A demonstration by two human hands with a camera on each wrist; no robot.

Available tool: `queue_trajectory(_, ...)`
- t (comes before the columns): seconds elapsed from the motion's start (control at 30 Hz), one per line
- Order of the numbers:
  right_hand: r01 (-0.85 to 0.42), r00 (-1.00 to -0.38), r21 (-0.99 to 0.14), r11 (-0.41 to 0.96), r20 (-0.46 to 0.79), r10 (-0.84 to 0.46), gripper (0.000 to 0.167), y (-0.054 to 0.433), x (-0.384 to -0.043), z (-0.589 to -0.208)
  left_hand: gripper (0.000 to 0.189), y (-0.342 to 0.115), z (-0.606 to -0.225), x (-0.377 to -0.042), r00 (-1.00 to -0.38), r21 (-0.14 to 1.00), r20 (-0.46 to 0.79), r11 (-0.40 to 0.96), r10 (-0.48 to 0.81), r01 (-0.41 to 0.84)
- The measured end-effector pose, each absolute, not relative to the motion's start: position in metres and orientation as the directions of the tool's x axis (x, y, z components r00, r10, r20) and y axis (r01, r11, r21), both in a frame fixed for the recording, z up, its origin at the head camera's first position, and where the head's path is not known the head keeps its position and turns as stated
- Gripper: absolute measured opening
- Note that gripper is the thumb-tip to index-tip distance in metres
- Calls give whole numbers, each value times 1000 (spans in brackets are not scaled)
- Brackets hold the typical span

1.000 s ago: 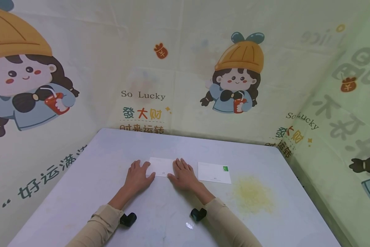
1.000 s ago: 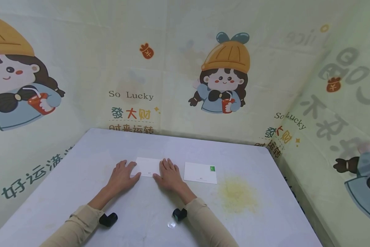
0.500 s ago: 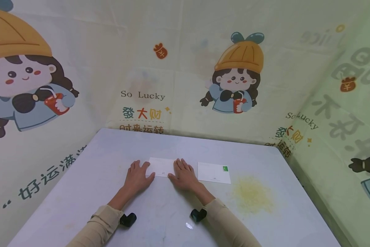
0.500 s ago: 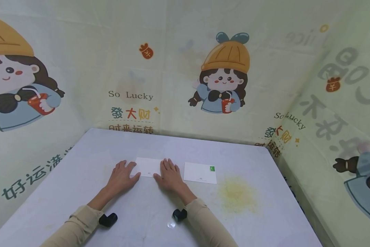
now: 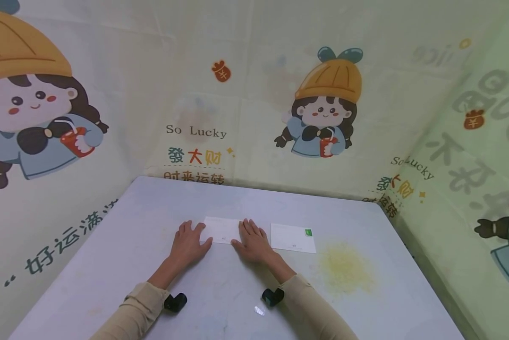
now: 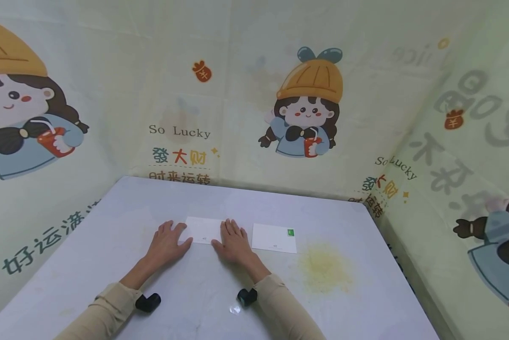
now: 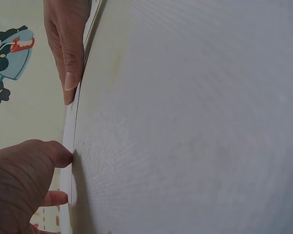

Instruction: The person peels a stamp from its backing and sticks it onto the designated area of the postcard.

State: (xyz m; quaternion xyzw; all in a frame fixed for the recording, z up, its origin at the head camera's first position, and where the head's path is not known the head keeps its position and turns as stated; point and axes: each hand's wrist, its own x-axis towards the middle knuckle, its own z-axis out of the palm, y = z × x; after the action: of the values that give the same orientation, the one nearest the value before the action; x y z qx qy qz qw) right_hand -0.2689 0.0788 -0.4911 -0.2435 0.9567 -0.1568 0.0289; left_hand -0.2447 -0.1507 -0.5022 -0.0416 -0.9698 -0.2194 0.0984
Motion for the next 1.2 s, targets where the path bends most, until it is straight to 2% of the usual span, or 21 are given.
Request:
queue_trajectory(0.17, -440, -895, -308, 843, 78, -439, 66, 79, -271, -490, 56, -152, -500, -244, -980, 416, 196, 901, 40, 120)
queue_trajectory(0.37, -415, -910, -508, 755, 236, -342, 58, 88, -270, -484, 55, -152, -498, -244, -979, 422, 202, 899, 37, 121)
queue_trajectory(0.5, -417, -909, -596, 686, 275, -313, 53, 98, -265, -481, 56, -152, -499, -245, -980, 430, 194, 895, 38, 120)
queue_trajectory(0.73, -403, -914, -696, 595, 276, -296, 52, 111, -249, -478, 57, -152, -499, -245, -982, 458, 186, 881, 39, 122)
queue_trajectory(1.2, -235, -966, -847, 476, 147, -215, 51, 118, -202, -452, 61, -150, -495, -232, -980, 516, 192, 843, 61, 154)
